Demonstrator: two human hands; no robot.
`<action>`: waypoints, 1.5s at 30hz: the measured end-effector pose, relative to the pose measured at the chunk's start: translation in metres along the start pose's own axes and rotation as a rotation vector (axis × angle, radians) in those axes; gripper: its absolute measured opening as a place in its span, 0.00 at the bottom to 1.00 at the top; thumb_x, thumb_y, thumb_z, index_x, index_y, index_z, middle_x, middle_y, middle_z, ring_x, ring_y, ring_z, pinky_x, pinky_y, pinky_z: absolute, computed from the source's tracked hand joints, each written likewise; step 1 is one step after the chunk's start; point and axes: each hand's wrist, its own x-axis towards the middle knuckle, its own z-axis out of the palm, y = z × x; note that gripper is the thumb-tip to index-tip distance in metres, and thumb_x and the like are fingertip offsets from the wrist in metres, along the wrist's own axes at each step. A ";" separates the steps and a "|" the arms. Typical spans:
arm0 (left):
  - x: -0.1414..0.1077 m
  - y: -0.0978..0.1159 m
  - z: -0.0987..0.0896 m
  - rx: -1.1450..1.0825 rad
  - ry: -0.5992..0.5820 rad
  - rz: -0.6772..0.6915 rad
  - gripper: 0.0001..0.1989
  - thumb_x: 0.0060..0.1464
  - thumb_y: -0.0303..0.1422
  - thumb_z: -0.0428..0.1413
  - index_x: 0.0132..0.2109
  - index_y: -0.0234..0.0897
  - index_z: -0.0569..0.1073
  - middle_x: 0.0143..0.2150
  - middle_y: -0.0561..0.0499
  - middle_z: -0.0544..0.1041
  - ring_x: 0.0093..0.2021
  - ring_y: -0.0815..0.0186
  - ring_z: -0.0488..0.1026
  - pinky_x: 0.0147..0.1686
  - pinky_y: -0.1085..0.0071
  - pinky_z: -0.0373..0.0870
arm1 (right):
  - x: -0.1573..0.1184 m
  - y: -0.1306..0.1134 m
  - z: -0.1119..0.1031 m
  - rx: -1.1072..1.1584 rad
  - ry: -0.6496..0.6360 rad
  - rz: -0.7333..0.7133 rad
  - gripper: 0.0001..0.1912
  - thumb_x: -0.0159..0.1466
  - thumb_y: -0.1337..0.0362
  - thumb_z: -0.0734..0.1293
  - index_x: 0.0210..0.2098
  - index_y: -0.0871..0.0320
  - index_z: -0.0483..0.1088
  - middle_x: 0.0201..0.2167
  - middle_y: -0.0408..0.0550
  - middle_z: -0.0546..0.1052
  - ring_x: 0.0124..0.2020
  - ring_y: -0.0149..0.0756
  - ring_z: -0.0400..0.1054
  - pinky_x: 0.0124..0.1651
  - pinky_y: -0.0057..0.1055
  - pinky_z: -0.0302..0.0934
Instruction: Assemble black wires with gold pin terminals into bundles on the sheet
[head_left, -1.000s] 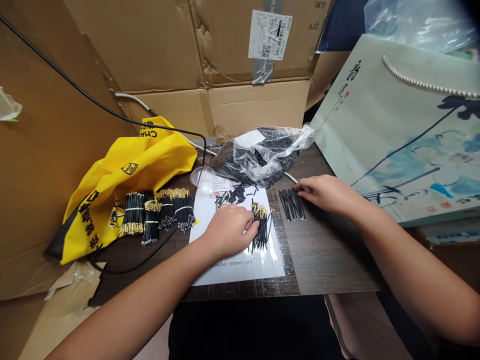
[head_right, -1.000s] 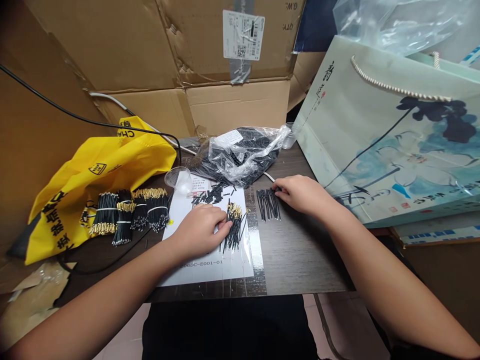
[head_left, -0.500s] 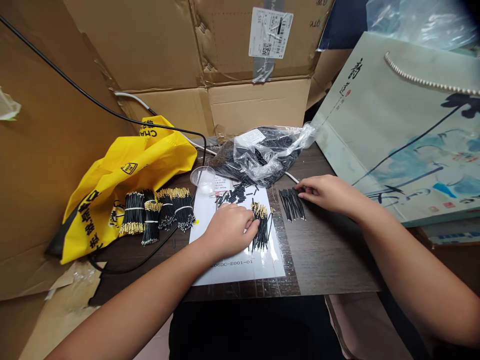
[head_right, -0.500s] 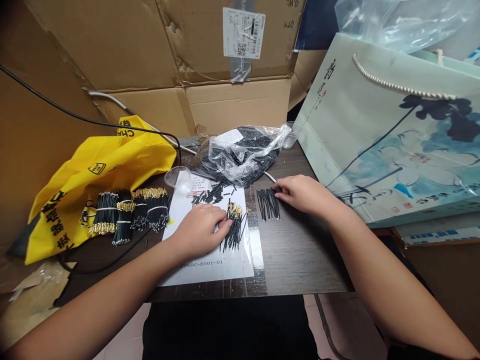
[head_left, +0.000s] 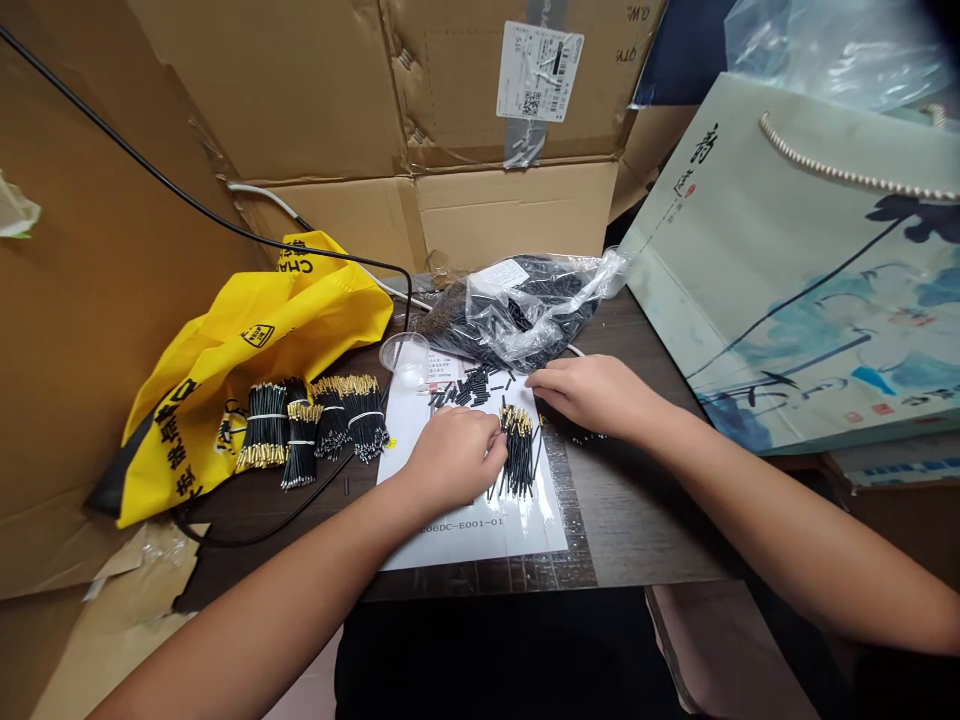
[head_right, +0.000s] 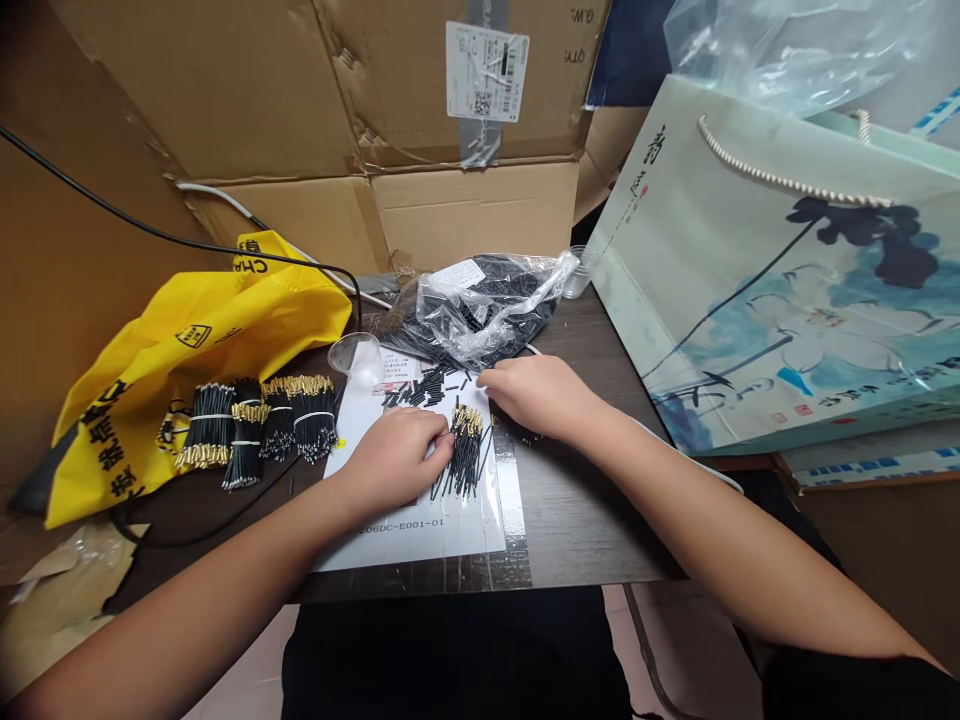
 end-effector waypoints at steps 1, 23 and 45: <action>0.000 -0.001 -0.001 -0.025 -0.005 -0.013 0.15 0.59 0.34 0.46 0.25 0.37 0.67 0.25 0.49 0.72 0.28 0.63 0.66 0.34 0.66 0.58 | 0.007 -0.005 0.003 -0.059 -0.008 -0.020 0.14 0.68 0.62 0.58 0.43 0.51 0.75 0.35 0.46 0.78 0.31 0.34 0.68 0.29 0.31 0.45; 0.004 -0.014 -0.014 -0.625 0.176 -0.210 0.05 0.50 0.27 0.51 0.35 0.37 0.70 0.22 0.58 0.67 0.24 0.73 0.64 0.28 0.75 0.60 | 0.039 -0.008 0.014 -0.039 -0.080 -0.138 0.07 0.67 0.66 0.61 0.38 0.59 0.70 0.36 0.47 0.73 0.30 0.30 0.63 0.30 0.30 0.45; 0.008 -0.017 -0.006 -0.966 0.087 -0.223 0.12 0.60 0.41 0.54 0.43 0.37 0.71 0.30 0.53 0.73 0.24 0.72 0.70 0.26 0.75 0.67 | -0.004 -0.026 0.005 0.459 0.342 -0.128 0.08 0.67 0.69 0.63 0.43 0.58 0.72 0.37 0.48 0.76 0.39 0.34 0.69 0.43 0.32 0.62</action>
